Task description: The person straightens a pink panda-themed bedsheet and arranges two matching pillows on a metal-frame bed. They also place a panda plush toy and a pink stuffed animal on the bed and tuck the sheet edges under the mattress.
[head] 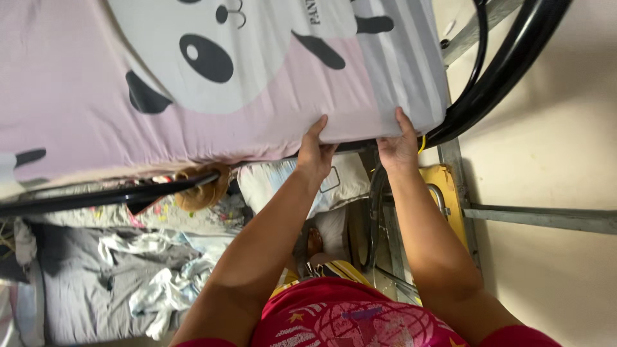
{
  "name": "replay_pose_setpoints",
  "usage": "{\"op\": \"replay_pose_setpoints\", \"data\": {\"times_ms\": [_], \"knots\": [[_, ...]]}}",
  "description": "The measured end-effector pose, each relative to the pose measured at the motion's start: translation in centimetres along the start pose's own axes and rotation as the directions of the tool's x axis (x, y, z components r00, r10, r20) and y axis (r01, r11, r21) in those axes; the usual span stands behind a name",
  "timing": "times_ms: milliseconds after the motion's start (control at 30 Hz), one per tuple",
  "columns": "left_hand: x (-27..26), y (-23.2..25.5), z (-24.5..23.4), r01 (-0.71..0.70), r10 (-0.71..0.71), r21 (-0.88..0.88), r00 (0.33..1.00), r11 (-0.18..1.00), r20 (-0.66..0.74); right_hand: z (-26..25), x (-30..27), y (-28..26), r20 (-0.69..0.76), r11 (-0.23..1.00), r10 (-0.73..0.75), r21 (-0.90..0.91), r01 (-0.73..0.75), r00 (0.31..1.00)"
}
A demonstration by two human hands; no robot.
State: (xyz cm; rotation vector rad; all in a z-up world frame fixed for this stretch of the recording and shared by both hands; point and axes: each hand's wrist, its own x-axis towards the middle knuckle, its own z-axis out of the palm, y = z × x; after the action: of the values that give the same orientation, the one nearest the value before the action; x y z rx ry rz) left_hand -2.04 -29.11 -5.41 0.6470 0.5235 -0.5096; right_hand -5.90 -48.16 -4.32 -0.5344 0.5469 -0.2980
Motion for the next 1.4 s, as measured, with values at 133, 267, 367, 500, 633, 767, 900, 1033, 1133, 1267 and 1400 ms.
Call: {"op": "replay_pose_setpoints", "data": {"times_ms": [133,267,367,500,633,767,900,1033,1133,1267,1400], "knots": [[-0.4,0.2,0.0,0.005,0.002,0.116,0.998,0.993,-0.061,-0.3,0.0,0.4,-0.023,0.984,-0.002,-0.176,-0.002,1.0],[-2.3,1.0,0.0,0.067,0.013,0.441,0.984,0.895,-0.176,0.3,-1.7,-0.2,-0.124,0.796,0.044,-0.595,-0.11,0.991],[-5.5,0.6,-2.4,-0.065,0.176,0.66,0.979,0.749,-0.104,-0.4,-4.1,0.1,-0.176,0.634,0.019,-0.759,-0.148,0.984],[-9.1,2.0,-9.3,-0.145,0.284,0.554,0.943,0.82,-0.174,0.2,-7.0,4.3,0.087,0.561,-0.011,-0.824,0.078,0.996],[-11.0,5.9,-18.8,-0.228,0.398,0.386,0.801,0.894,-0.448,2.4,-11.3,12.7,0.269,0.471,0.298,-0.876,0.104,0.916],[-12.5,11.7,-26.8,-0.556,0.473,0.062,0.638,0.829,-0.607,5.8,-17.8,21.9,0.371,0.381,0.731,-0.918,0.109,0.572],[-14.3,20.7,-31.9,-0.657,0.562,0.082,0.565,0.749,-0.604,10.9,-23.6,28.2,0.391,0.425,0.857,-0.905,-0.03,0.337],[-15.1,31.2,-36.1,-0.681,0.51,-0.078,0.614,0.728,-0.602,17.7,-25.8,34.8,0.366,0.528,0.808,-0.798,-0.292,0.461],[-14.9,37.8,-39.4,-0.719,0.596,-0.077,0.626,0.69,-0.504,21.4,-25.2,40.5,0.351,0.649,0.717,-0.651,-0.393,0.603],[-14.5,42.5,-43.1,-0.649,0.623,0.039,0.709,0.76,-0.331,22.7,-23.2,47.5,0.449,0.793,0.601,-0.433,-0.428,0.661],[-14.1,43.7,-45.0,-0.575,0.53,-0.132,0.805,0.807,-0.267,23.7,-21.8,52.8,0.256,0.891,0.452,-0.089,-0.445,0.854]]}}
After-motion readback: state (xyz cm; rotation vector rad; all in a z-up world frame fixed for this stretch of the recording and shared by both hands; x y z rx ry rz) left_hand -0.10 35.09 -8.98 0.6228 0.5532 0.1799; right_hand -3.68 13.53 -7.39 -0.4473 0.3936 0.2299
